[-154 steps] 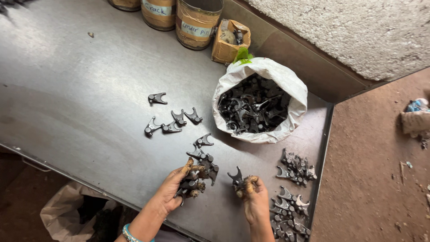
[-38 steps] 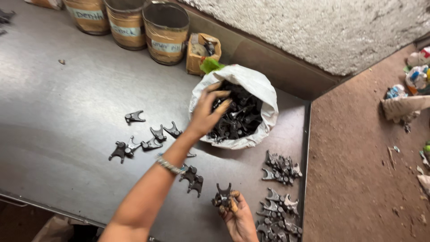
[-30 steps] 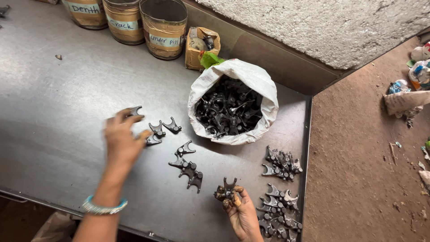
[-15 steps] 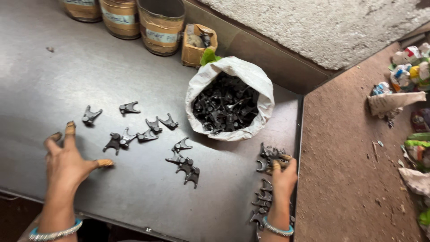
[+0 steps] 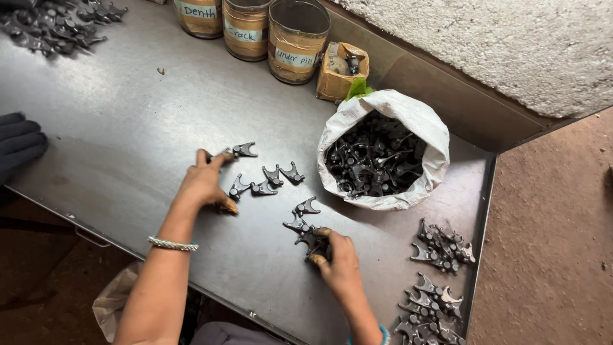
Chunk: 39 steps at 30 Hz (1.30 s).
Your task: The person picks dark metal castings from a large sack on a metal table, turns each piece over in their hands, and places it into one of several piles on the table, occasionally tossing pieces toward a pile. They continue sorting pieces one at a time throughout the episode.
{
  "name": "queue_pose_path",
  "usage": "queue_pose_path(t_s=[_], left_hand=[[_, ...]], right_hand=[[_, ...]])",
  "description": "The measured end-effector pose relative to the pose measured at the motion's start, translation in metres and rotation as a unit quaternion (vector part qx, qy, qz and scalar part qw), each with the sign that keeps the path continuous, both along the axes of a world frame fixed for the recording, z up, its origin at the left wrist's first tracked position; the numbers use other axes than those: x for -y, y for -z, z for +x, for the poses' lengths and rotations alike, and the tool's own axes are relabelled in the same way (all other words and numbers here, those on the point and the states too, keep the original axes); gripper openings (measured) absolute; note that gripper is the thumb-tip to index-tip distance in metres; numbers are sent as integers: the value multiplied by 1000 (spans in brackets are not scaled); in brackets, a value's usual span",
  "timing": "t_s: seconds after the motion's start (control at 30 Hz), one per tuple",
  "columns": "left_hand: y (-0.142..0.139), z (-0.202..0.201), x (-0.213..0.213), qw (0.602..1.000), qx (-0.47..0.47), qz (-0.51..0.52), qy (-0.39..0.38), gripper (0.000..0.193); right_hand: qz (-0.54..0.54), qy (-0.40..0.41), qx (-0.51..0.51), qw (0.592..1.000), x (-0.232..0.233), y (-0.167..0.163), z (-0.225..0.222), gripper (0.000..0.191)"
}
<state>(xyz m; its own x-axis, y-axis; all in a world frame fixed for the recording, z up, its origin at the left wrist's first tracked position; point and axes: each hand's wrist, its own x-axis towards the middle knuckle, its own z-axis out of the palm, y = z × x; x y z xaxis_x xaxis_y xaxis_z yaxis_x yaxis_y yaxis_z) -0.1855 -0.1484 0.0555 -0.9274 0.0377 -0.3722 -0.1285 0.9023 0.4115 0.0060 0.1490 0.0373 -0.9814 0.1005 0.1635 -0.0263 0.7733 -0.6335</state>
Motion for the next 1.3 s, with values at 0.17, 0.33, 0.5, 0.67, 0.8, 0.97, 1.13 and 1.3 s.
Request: queue_pose_path(t_s=[0.17, 0.33, 0.5, 0.67, 0.8, 0.97, 1.13, 1.3], left_hand=[[2, 27, -26, 996, -37, 46, 65, 112], [15, 51, -56, 991, -54, 87, 82, 104], [25, 74, -92, 985, -61, 125, 103, 104], [26, 101, -103, 975, -84, 174, 110, 103], [20, 127, -107, 968, -80, 219, 96, 103], [7, 154, -107, 950, -227, 212, 38, 97], [7, 180, -114, 943, -194, 269, 3, 66], [30, 199, -140, 803, 156, 552, -162, 39]], right_hand=[[-35, 91, 136, 986, 2, -14, 12, 42], [23, 16, 40, 999, -9, -23, 49, 57], [-5, 2, 36, 999, -16, 16, 59, 41], [-534, 72, 84, 838, -54, 61, 66, 28], [-743, 127, 139, 643, -79, 78, 75, 24], [-776, 141, 157, 594, -86, 86, 83, 27], [-763, 142, 159, 610, -84, 81, 81, 29], [-670, 49, 92, 735, -60, 57, 71, 22]])
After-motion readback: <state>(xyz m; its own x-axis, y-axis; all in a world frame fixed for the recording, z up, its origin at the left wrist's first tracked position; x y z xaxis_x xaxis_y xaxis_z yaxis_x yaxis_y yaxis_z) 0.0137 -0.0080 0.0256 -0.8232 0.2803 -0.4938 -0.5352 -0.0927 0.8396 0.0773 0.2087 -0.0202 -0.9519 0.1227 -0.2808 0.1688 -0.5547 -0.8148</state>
